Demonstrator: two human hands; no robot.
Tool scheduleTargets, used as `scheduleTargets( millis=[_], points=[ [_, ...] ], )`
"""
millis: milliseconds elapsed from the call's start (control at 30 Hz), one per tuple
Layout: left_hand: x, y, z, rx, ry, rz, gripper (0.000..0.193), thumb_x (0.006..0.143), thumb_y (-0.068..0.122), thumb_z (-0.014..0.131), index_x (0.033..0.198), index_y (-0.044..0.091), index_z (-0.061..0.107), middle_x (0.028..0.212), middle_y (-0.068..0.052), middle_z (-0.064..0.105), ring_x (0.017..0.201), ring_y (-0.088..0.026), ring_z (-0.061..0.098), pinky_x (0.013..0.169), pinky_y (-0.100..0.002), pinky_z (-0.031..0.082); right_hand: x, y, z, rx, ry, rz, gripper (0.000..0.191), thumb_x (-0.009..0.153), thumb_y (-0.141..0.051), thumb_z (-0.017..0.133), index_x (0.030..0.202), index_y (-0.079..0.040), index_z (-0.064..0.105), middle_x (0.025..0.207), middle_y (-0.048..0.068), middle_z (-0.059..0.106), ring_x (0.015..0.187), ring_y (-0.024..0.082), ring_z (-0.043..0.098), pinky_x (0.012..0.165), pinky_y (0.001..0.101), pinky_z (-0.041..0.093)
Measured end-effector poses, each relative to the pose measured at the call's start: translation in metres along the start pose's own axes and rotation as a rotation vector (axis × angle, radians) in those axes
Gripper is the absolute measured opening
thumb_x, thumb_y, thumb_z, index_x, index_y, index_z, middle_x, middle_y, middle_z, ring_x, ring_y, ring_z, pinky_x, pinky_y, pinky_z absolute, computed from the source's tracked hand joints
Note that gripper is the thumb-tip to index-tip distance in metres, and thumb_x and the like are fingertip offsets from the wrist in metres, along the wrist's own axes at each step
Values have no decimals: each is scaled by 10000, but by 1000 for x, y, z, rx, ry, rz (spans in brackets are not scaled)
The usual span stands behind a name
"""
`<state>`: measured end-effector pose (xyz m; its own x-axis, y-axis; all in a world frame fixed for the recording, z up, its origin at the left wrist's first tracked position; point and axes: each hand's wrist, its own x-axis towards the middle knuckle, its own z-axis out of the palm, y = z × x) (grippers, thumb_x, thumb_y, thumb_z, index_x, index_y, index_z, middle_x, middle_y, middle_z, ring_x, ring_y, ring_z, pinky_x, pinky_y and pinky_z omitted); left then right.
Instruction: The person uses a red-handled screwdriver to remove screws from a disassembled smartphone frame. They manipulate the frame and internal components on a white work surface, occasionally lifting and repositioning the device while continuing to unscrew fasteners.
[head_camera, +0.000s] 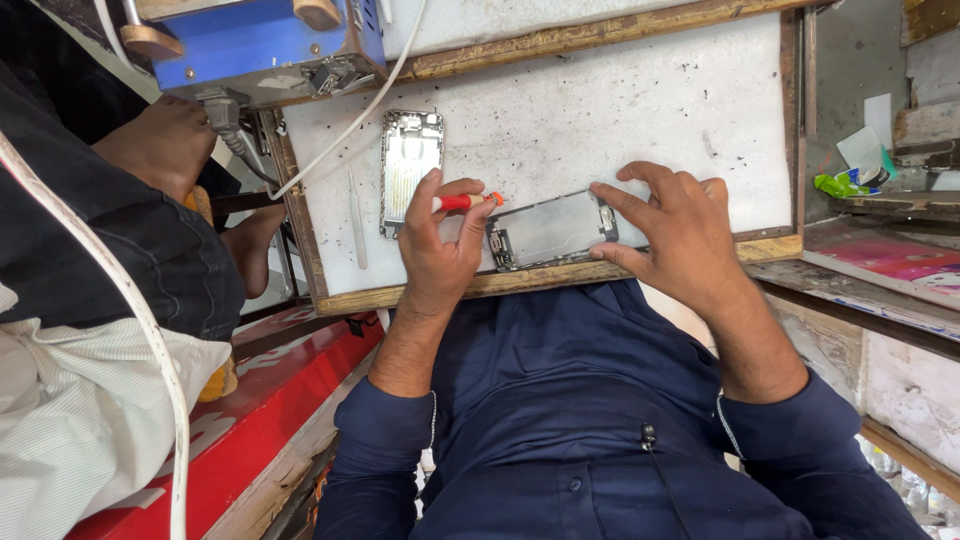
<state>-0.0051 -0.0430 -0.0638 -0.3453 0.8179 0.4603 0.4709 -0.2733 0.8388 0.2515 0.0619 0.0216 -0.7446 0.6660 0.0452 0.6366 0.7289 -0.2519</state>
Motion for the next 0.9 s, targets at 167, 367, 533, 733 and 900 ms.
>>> scheduleTargets(
  millis=[167,367,533,733,900],
  points=[
    [-7,18,4,-327,62,-264,716,1072,34,697,1574,136,196,1218,-209,710,1063,-226,734,952,-340,622,0,-6,4,-8,114,42,642,790,-541,829,1342,-228,732,1318,-38,641,907,173,556,814,386,342],
    [-3,48,25,-581,-16,-413,701,1093,19,630,1587,125,145,1294,-243,671,1156,-250,732,1054,-354,607,-1,-5,-1,92,139,33,562,780,-412,863,1292,-216,738,1284,-50,673,904,165,569,813,384,354],
    [9,56,35,-610,-103,-446,665,1103,35,590,1582,133,138,1329,-233,654,1165,-242,734,1027,-353,640,-6,-4,1,177,195,31,384,868,-278,844,1235,-207,758,1233,-64,718,946,135,587,855,369,372],
    [11,62,49,-596,-83,-443,684,1101,28,604,1602,101,145,1225,-192,682,1122,-212,719,1011,-339,626,-12,2,13,214,244,73,219,939,-183,804,1157,-172,782,1149,-48,752,945,115,613,851,338,384],
    [17,63,62,-363,-109,-478,714,1084,59,615,1611,75,134,1127,-138,710,1059,-181,742,923,-294,627,-13,4,17,195,264,76,185,943,-143,794,1127,-167,785,1102,-52,760,930,123,623,843,336,390]
  ],
)
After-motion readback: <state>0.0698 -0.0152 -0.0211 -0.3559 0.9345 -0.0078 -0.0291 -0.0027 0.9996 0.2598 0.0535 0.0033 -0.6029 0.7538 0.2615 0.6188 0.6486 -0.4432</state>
